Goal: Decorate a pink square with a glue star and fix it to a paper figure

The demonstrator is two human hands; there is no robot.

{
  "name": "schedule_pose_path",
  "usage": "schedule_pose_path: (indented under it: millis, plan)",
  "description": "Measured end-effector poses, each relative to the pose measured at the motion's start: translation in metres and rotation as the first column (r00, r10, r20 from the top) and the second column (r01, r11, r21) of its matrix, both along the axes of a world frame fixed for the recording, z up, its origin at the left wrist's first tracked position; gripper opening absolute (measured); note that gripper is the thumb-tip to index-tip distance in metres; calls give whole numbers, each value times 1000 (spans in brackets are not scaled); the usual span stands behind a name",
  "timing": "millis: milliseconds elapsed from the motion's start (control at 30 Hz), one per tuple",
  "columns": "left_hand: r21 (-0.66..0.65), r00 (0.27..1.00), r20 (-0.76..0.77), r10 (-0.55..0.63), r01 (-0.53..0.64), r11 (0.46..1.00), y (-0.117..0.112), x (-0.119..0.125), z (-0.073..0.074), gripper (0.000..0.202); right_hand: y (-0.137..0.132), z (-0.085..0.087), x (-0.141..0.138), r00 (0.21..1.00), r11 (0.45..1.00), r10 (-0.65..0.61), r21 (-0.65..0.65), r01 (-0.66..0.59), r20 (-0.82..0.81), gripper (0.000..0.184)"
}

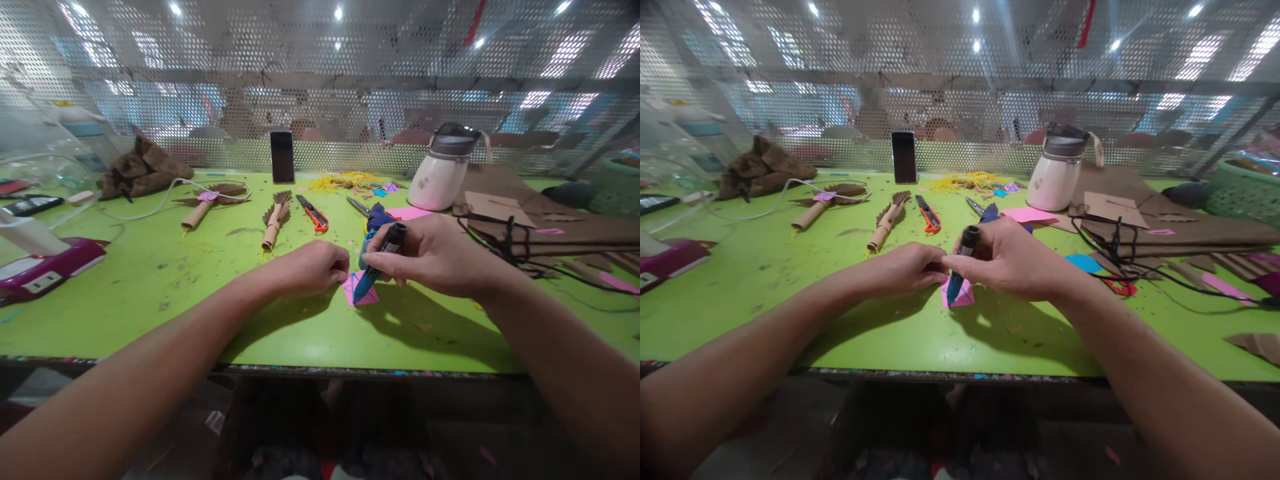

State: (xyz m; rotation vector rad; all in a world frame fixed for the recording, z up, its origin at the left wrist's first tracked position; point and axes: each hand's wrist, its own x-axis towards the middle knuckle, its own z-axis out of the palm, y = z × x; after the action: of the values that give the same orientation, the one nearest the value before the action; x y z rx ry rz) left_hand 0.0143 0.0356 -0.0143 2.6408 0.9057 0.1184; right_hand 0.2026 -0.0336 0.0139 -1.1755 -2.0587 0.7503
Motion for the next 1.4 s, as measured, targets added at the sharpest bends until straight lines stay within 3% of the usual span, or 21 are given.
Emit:
schedule_pose_path:
  millis: [267,533,700,867,1067,1200,1400]
  plan:
    - [-7,1000,-23,2,-2,1000,0,0,1,15,1,-1,3,999,1000,-17,-5,17,-35,22]
    - [-31,999,-34,-23,22,999,2,-1,2,14,6,-3,5,971,987,-137,60,151,-196,25]
    - [-224,999,24,-26,31,974,9,-10,11,13,8,1,11,929,971,-205,54,232,-307,27]
    - [-354,999,28,-15,24,935,16,-21,19,16,9,0,11,906,979,-193,-8,205,-377,28]
    - [-323,996,-27,-82,69,944,21,-21,12,13,4,-2,2,923,985,-171,-72,155,-345,31]
    - [-247,999,0,-53,51,968,18,-13,7,10,5,-5,-2,928,989,-150,-48,142,-340,31]
    - [-147,998,-52,-20,13,989,8,-8,12,10,7,-3,-8,937,982,-187,-37,184,-294,31]
